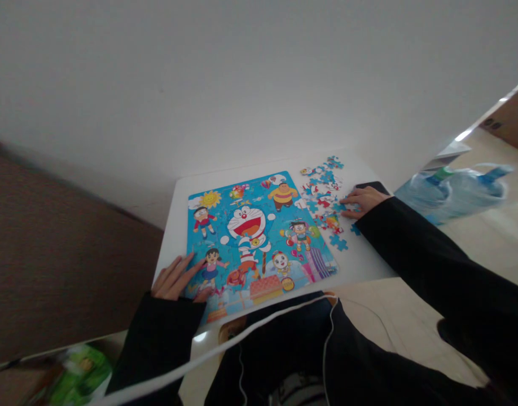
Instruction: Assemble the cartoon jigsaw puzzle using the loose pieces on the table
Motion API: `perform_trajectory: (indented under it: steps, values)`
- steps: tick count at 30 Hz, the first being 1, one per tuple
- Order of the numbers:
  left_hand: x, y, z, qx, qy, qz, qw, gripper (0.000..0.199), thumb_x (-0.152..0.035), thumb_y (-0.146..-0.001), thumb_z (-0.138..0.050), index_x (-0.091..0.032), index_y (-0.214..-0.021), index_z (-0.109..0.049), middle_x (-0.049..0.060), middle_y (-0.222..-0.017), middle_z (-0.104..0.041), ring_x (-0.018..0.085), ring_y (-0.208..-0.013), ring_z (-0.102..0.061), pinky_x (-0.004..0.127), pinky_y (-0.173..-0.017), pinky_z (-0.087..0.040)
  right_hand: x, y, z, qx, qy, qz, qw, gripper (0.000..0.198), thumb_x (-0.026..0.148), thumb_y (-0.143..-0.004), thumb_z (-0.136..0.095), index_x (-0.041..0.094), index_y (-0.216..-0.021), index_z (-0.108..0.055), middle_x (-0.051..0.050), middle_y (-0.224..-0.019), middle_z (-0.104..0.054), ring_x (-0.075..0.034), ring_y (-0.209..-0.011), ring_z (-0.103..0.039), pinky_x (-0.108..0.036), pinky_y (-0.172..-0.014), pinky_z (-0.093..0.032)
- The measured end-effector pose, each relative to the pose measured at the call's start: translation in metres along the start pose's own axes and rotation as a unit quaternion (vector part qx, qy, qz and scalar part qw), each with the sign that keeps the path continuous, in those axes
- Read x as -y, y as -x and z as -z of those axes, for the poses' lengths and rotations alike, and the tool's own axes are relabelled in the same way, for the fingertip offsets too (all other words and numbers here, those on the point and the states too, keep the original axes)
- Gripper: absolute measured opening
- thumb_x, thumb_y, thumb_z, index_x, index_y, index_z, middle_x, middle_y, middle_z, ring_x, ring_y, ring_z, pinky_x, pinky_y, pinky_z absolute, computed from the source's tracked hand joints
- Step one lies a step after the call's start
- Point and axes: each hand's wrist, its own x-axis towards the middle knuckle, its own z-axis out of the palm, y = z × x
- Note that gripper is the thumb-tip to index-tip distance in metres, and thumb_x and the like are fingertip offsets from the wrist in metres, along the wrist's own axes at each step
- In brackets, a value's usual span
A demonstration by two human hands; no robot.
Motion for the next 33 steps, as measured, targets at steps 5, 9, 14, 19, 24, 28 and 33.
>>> perform_trajectory:
  steps: [5,9,14,19,24,28,33]
  values:
    - [-0.003,0.000,0.001,-0.002,-0.006,0.013,1.000,0.044,-0.043,-0.083,-0.057,-0.030,-0.125,-0.054,0.007,-0.135,-0.053,0.033,-0.126,-0.047,0.053,-0.102,-0.040,0.003,-0.003,0.005,0.006,-0.033,-0.010,0.999,0.031,0.046,-0.071,-0.063,0.022,-0.089,-0.074,-0.007,-0.088,-0.072,-0.023,-0.080,-0.067,-0.035,-0.077,-0.052]
    - [-0.008,-0.001,0.002,-0.007,0.003,0.022,1.000,0.043,-0.043,-0.083,-0.056,-0.031,-0.124,-0.054,0.006,-0.134,-0.054,0.033,-0.125,-0.048,0.054,-0.103,-0.040,0.007,0.002,0.007,-0.007,-0.075,-0.065,0.995,0.027,0.040,-0.069,-0.066,0.023,-0.089,-0.070,-0.003,-0.079,-0.072,-0.020,-0.070,-0.068,-0.032,-0.065,-0.054]
    - [-0.009,-0.003,0.002,-0.006,0.009,0.022,1.000,0.043,-0.045,-0.084,-0.054,-0.031,-0.124,-0.054,0.007,-0.132,-0.055,0.034,-0.124,-0.049,0.055,-0.101,-0.041,0.007,0.007,0.006,-0.026,-0.276,-0.086,0.957,0.026,0.041,-0.071,-0.065,0.023,-0.089,-0.066,-0.004,-0.078,-0.072,-0.020,-0.071,-0.069,-0.031,-0.066,-0.055]
    - [-0.012,-0.003,0.001,-0.019,0.004,0.013,1.000,0.043,-0.046,-0.083,-0.056,-0.025,-0.120,-0.059,0.012,-0.130,-0.057,0.035,-0.121,-0.051,0.053,-0.099,-0.042,0.038,-0.017,0.043,-0.033,-0.365,-0.009,0.930,0.032,0.048,-0.076,-0.058,0.022,-0.093,-0.069,-0.005,-0.085,-0.072,-0.018,-0.072,-0.067,-0.032,-0.067,-0.054]
    - [-0.022,-0.005,0.006,-0.011,0.016,0.052,0.998,0.042,-0.045,-0.081,-0.059,-0.026,-0.118,-0.061,0.009,-0.130,-0.058,0.031,-0.122,-0.051,0.050,-0.102,-0.041,0.147,-0.082,0.076,0.030,-0.300,0.244,0.922,0.022,0.026,-0.079,-0.057,0.024,-0.094,-0.073,0.000,-0.087,-0.072,-0.013,-0.073,-0.065,-0.023,-0.063,-0.050]
    - [-0.028,-0.006,0.009,-0.024,0.034,0.069,0.997,0.038,-0.043,-0.081,-0.061,-0.021,-0.112,-0.065,0.010,-0.122,-0.063,0.029,-0.118,-0.055,0.048,-0.100,-0.044,0.258,-0.129,0.063,0.081,-0.242,0.436,0.863,0.020,0.012,-0.078,-0.059,0.022,-0.087,-0.074,0.000,-0.088,-0.073,-0.010,-0.073,-0.064,-0.020,-0.068,-0.047]
    - [-0.033,-0.007,0.011,-0.019,0.037,0.092,0.995,0.035,-0.040,-0.082,-0.061,-0.020,-0.110,-0.065,0.009,-0.122,-0.063,0.028,-0.117,-0.056,0.047,-0.101,-0.044,0.317,-0.155,0.035,0.076,-0.202,0.468,0.857,0.027,0.012,-0.080,-0.060,0.022,-0.103,-0.071,-0.002,-0.103,-0.071,-0.014,-0.091,-0.065,-0.024,-0.082,-0.047]
